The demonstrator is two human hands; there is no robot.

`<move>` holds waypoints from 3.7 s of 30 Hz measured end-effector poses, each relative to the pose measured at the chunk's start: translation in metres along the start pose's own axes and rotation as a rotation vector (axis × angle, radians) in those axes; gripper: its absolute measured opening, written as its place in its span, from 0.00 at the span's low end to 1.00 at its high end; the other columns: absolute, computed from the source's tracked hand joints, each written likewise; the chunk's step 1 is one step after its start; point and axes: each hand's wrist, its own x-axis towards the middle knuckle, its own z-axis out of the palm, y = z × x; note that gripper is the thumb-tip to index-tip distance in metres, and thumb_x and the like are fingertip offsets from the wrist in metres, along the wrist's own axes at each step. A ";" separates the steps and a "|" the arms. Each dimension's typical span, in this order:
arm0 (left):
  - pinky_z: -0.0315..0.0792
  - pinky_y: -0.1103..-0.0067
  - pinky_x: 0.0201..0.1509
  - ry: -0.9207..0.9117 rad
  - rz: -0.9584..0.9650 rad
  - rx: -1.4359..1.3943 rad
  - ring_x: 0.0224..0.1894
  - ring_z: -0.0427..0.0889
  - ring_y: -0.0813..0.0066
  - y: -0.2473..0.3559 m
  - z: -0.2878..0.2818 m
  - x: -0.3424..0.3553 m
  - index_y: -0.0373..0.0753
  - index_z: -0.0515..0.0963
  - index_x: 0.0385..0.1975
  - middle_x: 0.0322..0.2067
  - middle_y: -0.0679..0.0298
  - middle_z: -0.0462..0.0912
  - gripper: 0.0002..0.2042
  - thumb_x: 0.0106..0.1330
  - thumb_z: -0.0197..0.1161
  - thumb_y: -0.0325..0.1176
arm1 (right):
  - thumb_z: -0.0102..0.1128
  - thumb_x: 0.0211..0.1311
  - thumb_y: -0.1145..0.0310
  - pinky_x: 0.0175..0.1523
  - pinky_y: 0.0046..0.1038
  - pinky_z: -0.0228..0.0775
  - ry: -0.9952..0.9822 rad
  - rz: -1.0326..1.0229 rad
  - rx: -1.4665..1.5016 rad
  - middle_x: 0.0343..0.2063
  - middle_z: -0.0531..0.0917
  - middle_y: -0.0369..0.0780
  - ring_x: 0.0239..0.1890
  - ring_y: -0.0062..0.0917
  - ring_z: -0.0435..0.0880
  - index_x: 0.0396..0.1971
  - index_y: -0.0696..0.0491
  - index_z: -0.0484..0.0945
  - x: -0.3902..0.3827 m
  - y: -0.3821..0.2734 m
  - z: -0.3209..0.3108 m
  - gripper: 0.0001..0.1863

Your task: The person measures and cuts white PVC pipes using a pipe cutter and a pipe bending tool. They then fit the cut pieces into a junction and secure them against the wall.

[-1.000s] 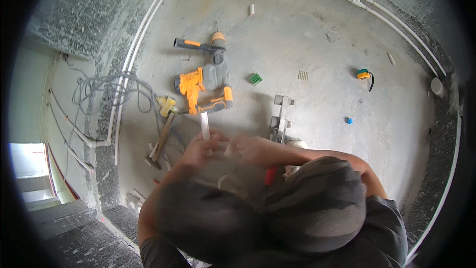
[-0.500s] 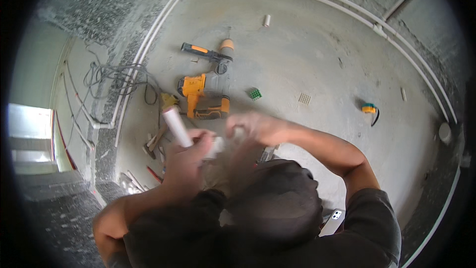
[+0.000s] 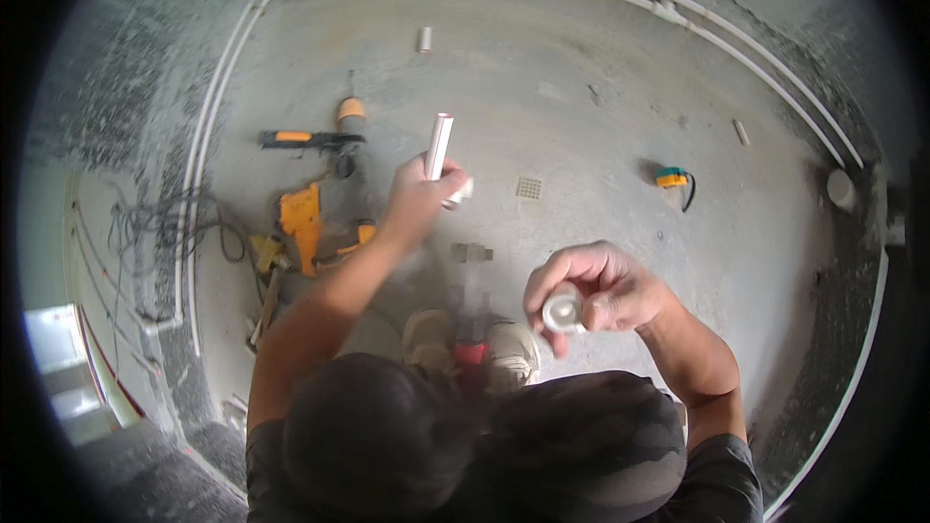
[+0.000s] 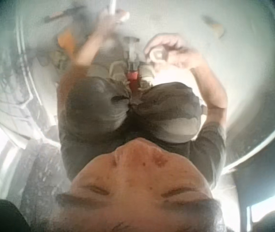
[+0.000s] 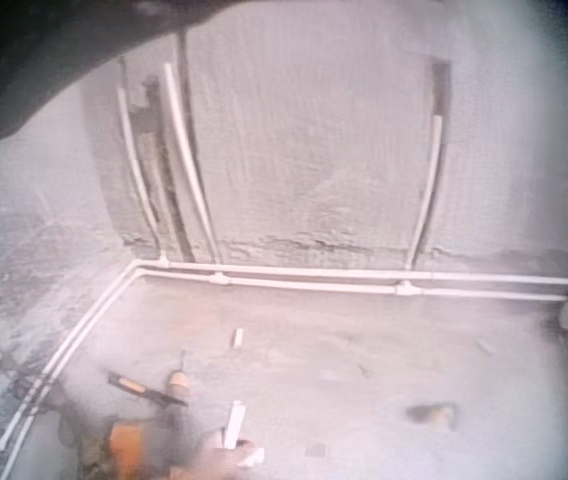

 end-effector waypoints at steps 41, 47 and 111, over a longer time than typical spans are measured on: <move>0.74 0.81 0.34 -0.210 -0.057 0.257 0.31 0.80 0.84 -0.054 -0.107 -0.058 0.32 0.85 0.44 0.32 0.66 0.86 0.11 0.65 0.73 0.26 | 0.47 0.82 0.52 0.44 0.28 0.77 1.059 0.160 -0.178 0.39 0.82 0.40 0.41 0.24 0.82 0.56 0.61 0.76 0.020 0.078 -0.064 0.25; 0.69 0.85 0.32 -0.359 -0.306 0.166 0.29 0.78 0.86 -0.093 -0.108 -0.051 0.33 0.87 0.45 0.31 0.69 0.85 0.11 0.63 0.73 0.26 | 0.59 0.75 0.72 0.61 0.34 0.76 0.997 0.155 -0.259 0.49 0.83 0.44 0.51 0.29 0.83 0.69 0.68 0.67 -0.003 0.147 -0.099 0.27; 0.76 0.83 0.38 -0.549 -0.610 -0.050 0.35 0.83 0.83 -0.137 -0.110 0.002 0.32 0.85 0.43 0.35 0.63 0.88 0.14 0.57 0.77 0.22 | 0.52 0.81 0.45 0.52 0.32 0.74 0.717 0.634 -0.373 0.40 0.81 0.41 0.43 0.28 0.80 0.57 0.59 0.73 0.016 0.123 -0.127 0.29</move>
